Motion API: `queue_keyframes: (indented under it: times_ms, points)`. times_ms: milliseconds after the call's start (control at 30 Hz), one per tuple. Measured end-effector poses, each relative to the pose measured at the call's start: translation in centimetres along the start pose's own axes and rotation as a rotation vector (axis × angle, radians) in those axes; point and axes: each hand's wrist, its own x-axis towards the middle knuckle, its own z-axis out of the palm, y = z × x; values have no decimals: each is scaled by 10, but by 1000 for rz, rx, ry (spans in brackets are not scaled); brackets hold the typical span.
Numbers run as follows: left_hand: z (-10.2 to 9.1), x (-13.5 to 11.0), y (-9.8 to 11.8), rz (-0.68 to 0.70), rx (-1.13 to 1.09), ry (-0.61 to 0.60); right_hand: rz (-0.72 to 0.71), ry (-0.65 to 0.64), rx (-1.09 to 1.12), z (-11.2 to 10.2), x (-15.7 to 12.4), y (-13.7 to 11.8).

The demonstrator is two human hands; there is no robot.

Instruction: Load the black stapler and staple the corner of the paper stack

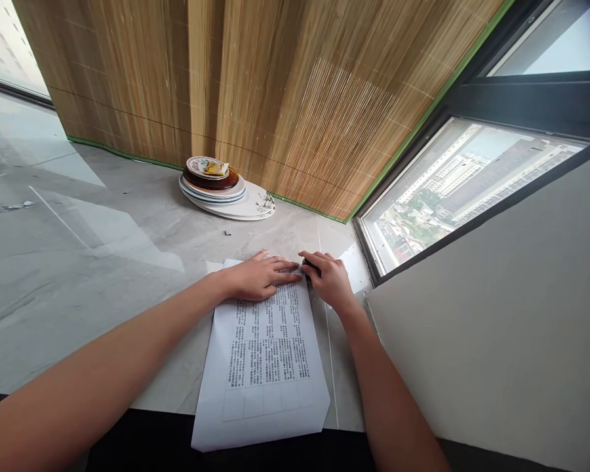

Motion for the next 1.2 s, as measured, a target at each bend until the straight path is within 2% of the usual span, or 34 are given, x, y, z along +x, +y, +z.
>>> queue_keyframes:
  times_ms: [267, 600, 733, 833, 900, 933, 1000, 1033, 1100, 1200]
  points:
    - [0, 0, -1, -3, 35, -16, 5, -12, -3, 2, 0, 0]
    - [-1, -1, -3, -13, 63, -52, -20, -12, -219, 8, 1, -15]
    - [-2, -3, -5, -16, 74, -43, -44, -10, -32, -2, -3, 11]
    - [-4, -4, -5, -18, 83, -26, 111, -10, 22, -11, -5, 40]
    - [-6, -3, -4, -28, 101, 10, 222, 78, -29, -15, -5, 50]
    - [-6, -3, -4, -37, 106, 36, 261, 162, -50, -17, -5, 51]
    - [-6, -1, -5, -70, 86, 98, 297, 334, -7, -18, -4, 42]
    - [-6, 0, -7, -92, 50, 135, 288, 377, 75, -18, -3, 35]
    - [-6, 2, -14, -145, -90, 243, 218, 337, 303, -15, -2, 15]
    - [-8, 4, -30, -254, -363, 485, 38, 134, 552, -2, -3, -15]
